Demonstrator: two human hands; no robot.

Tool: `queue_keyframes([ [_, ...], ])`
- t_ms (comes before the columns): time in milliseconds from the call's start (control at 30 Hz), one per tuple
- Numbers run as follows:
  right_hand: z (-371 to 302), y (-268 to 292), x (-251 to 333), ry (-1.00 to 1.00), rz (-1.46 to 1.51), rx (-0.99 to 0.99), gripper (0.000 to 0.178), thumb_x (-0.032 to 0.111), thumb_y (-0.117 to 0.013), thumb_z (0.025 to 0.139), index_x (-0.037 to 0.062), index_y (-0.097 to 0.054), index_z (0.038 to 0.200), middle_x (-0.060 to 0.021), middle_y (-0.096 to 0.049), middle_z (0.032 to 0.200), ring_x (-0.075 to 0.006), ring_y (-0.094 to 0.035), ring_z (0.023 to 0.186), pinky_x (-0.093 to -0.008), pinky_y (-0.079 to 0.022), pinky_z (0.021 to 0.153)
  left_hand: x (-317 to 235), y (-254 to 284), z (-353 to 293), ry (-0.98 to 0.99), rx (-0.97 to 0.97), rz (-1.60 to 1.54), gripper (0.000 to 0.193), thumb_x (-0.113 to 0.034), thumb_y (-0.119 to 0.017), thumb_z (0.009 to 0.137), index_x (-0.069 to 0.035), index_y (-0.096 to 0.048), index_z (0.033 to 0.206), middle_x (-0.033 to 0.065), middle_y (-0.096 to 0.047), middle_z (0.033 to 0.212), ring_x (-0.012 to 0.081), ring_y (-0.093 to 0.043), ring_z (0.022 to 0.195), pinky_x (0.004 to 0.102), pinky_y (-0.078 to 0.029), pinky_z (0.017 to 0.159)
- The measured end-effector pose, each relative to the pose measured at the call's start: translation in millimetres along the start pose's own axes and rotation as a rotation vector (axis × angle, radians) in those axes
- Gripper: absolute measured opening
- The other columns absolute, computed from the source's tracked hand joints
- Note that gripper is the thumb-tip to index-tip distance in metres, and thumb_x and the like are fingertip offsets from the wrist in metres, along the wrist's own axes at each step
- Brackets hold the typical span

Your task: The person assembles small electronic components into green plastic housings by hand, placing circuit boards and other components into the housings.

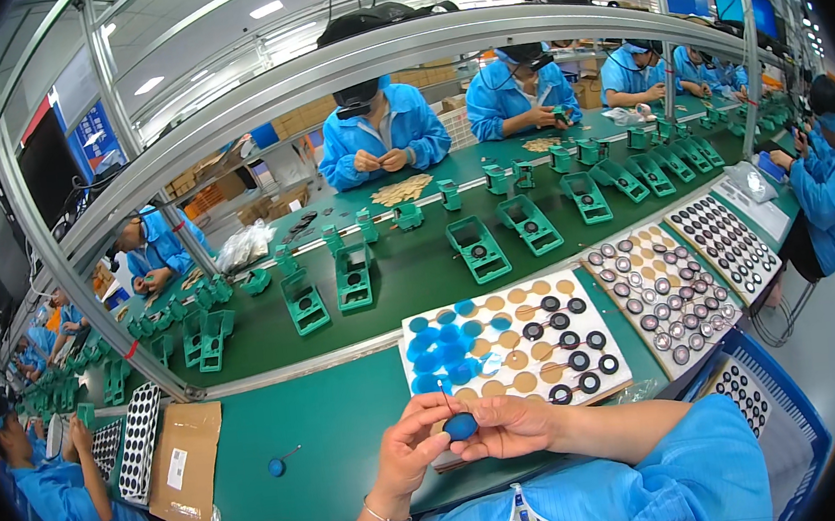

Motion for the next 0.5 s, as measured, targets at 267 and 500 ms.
queue_keyframes([
  [267,-17,-29,25,0.456,-1.434,-0.476,0.047,0.007,-0.066,0.078,0.0037,-0.051,0.122,-0.0097,-0.054,0.108,-0.0222,-0.053,0.102,-0.0309,-0.045,0.087,6,-7,-1,0.154,-0.246,0.250,0.015,-0.001,-0.058,0.084,0.003,-0.061,0.097,0.0051,-0.057,0.091,0.0089,-0.053,0.080,0.0201,-0.042,0.070],
  [500,-20,-43,31,0.705,-2.175,-0.471,0.047,0.015,-0.072,0.069,0.0093,-0.057,0.113,-0.0076,-0.055,0.101,-0.0269,-0.050,0.088,-0.0337,-0.046,0.074,4,-12,6,0.312,-0.316,0.195,0.009,-0.001,-0.059,0.083,0.003,-0.064,0.090,0.0031,-0.059,0.086,0.0078,-0.052,0.077,0.0203,-0.042,0.069],
])
Point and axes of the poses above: each hand's wrist, its own z-axis towards the middle knuckle, its own y-axis out of the back of the hand, x = y × z, the point moved 2 cm from there along z, towards the middle knuckle
